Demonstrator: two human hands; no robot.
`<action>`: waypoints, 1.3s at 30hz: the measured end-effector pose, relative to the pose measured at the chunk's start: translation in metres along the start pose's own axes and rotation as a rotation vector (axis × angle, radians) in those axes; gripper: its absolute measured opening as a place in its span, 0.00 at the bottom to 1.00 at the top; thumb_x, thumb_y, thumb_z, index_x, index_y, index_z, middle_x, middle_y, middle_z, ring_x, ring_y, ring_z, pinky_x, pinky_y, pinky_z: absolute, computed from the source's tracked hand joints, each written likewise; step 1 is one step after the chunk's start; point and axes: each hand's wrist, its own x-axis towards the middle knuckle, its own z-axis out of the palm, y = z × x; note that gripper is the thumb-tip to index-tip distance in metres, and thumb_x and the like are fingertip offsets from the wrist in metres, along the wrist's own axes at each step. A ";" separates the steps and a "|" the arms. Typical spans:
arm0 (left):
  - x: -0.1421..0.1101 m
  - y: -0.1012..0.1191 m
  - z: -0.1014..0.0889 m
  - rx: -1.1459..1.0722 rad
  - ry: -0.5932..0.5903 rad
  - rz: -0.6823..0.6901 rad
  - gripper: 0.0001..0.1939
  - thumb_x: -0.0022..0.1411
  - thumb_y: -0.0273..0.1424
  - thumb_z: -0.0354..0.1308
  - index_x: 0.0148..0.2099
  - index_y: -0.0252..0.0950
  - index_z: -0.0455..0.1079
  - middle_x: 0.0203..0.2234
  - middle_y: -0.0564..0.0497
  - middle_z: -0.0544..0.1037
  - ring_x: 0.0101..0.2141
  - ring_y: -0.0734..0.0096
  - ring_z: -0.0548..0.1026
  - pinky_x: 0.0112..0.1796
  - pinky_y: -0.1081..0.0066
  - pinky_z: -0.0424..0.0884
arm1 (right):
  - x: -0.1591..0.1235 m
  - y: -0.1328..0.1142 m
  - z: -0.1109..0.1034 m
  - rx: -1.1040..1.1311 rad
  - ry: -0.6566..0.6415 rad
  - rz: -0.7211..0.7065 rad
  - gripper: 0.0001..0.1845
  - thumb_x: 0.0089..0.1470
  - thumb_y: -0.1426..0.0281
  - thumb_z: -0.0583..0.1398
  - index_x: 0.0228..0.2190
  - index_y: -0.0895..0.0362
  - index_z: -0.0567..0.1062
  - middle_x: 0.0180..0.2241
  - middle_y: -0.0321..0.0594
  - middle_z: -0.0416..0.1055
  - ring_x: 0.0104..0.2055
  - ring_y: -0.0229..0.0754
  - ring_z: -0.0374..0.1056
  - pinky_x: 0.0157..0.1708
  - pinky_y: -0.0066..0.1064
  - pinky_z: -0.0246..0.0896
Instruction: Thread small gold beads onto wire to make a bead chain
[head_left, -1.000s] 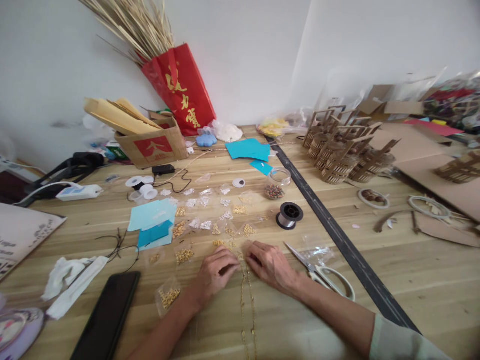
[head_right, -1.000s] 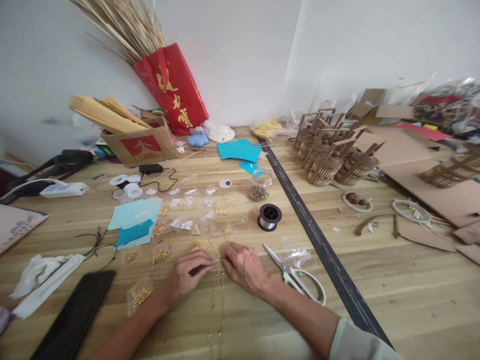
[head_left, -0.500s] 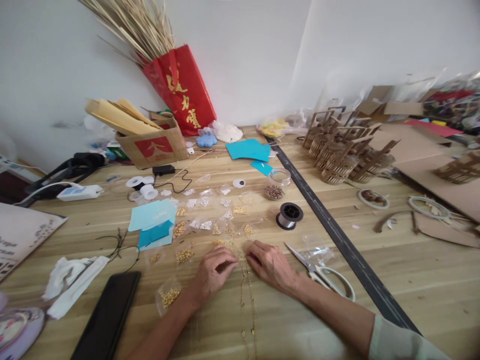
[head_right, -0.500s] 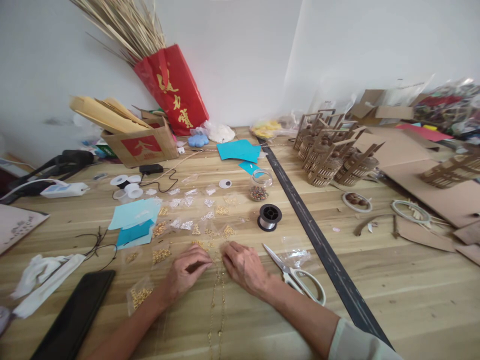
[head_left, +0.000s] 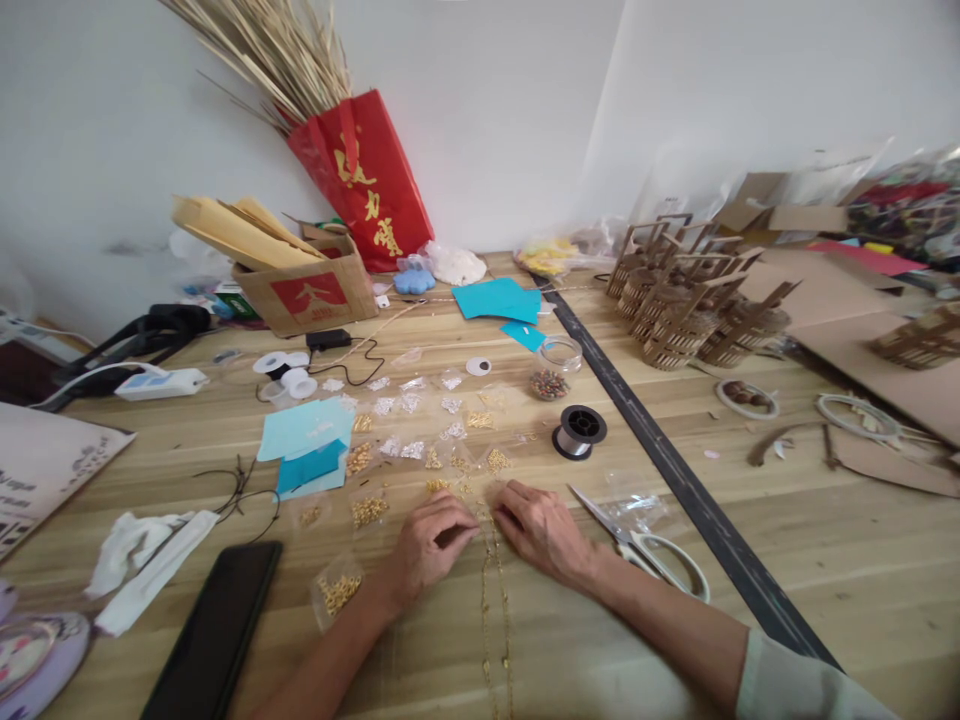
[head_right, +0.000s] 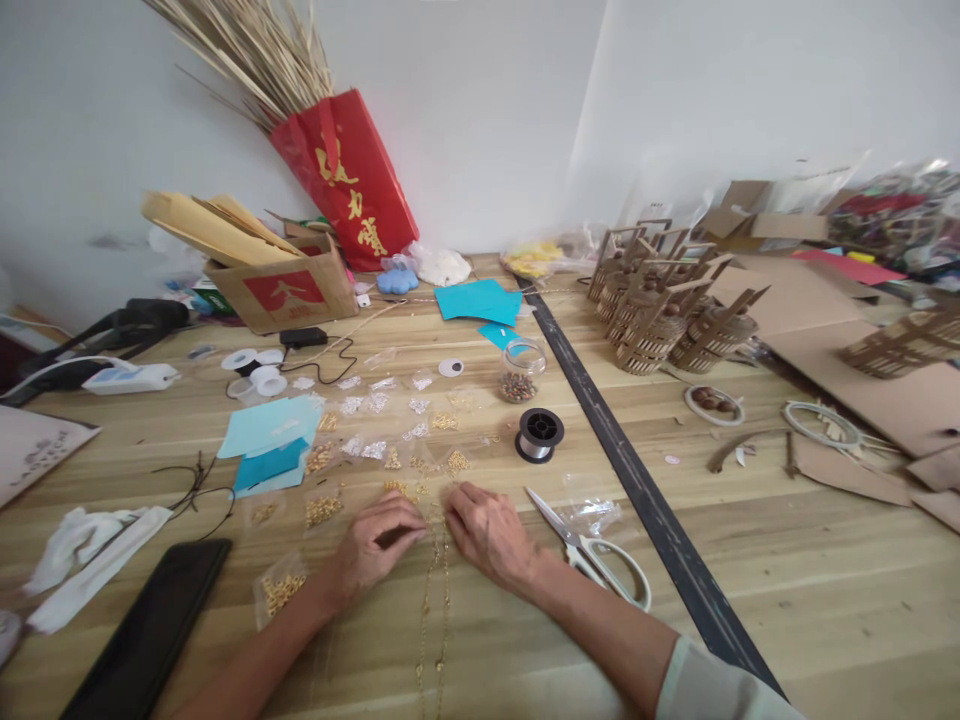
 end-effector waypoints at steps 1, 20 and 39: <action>-0.001 -0.001 0.001 -0.003 -0.012 -0.003 0.05 0.60 0.24 0.57 0.31 0.33 0.72 0.23 0.48 0.76 0.28 0.70 0.72 0.32 0.68 0.70 | 0.000 0.000 0.000 -0.002 -0.003 -0.001 0.07 0.56 0.78 0.55 0.28 0.56 0.67 0.28 0.35 0.67 0.26 0.36 0.64 0.26 0.27 0.47; 0.000 0.004 0.000 0.005 -0.154 0.014 0.06 0.61 0.24 0.57 0.31 0.33 0.73 0.25 0.47 0.76 0.31 0.69 0.71 0.34 0.69 0.69 | -0.001 0.003 0.003 0.010 0.008 -0.018 0.06 0.57 0.78 0.55 0.30 0.56 0.67 0.29 0.35 0.67 0.28 0.36 0.64 0.27 0.27 0.49; -0.002 0.001 0.000 0.014 -0.117 -0.017 0.06 0.61 0.25 0.56 0.32 0.33 0.73 0.26 0.47 0.76 0.31 0.69 0.72 0.35 0.68 0.69 | -0.001 0.003 0.002 -0.002 -0.012 -0.020 0.06 0.57 0.77 0.54 0.30 0.56 0.68 0.28 0.35 0.67 0.27 0.36 0.64 0.27 0.27 0.48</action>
